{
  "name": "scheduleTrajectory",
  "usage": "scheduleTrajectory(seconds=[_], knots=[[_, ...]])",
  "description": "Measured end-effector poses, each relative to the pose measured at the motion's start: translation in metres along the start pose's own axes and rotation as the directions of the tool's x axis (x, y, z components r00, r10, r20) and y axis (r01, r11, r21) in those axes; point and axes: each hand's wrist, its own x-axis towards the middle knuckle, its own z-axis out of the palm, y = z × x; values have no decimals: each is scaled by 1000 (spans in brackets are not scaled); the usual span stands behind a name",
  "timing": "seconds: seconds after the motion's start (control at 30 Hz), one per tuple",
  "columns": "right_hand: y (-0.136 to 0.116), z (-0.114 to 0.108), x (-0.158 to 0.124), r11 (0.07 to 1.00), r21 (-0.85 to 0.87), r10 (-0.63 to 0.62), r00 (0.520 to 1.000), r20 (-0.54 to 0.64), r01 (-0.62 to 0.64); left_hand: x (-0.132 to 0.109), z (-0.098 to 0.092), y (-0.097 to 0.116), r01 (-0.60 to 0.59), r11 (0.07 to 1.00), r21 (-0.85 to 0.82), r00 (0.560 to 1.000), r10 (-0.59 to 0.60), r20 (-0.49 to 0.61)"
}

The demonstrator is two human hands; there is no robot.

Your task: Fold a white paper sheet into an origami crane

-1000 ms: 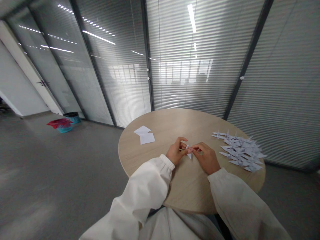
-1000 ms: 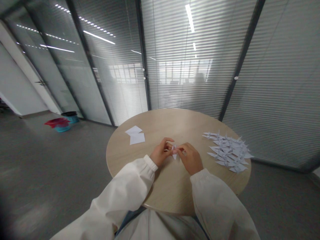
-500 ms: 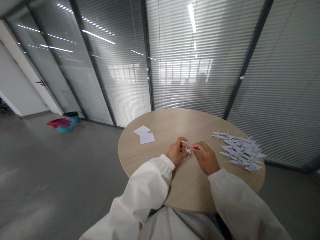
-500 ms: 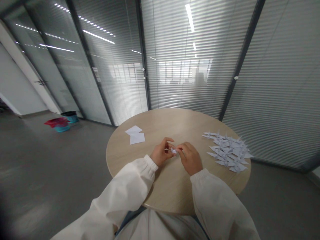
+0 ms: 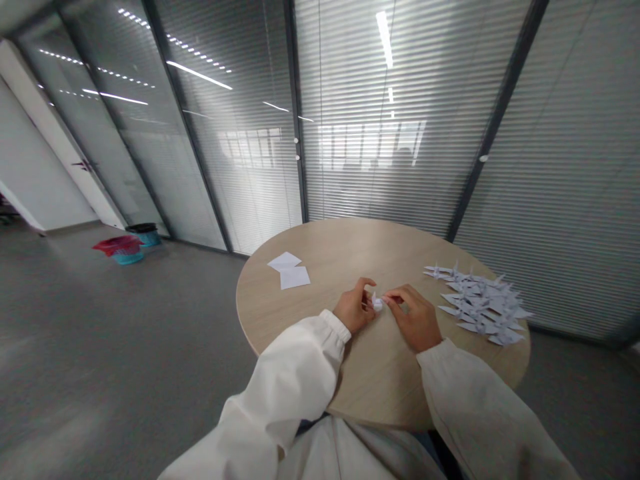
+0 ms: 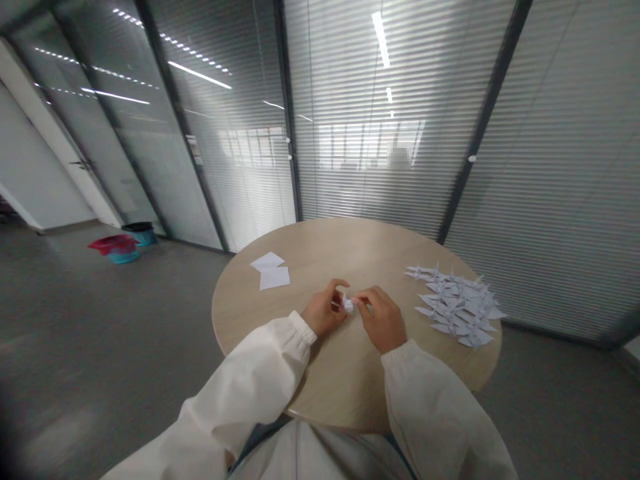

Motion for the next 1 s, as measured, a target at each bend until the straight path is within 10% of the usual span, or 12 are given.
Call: scheduleTrajectory(seconds=[0.37, 0.63, 0.8, 1.0], knots=[[44, -27, 24, 861, -27, 501, 857, -119, -507, 3, -2, -14, 4, 996, 86, 1000, -1, -27], [66, -57, 64, 596, -648, 596, 802, -38, -474, 3, -3, -15, -41, 993, 109, 999, 41, 4], [87, -59, 70, 397, -766, 748, 661, -48, -506, 1, -3, -12, -49, 989, 138, 998, 43, 43], [105, -51, 70, 377, -772, 783, 621, -29, -511, -1, -3, -9, -54, 984, 169, 998, 47, 45]])
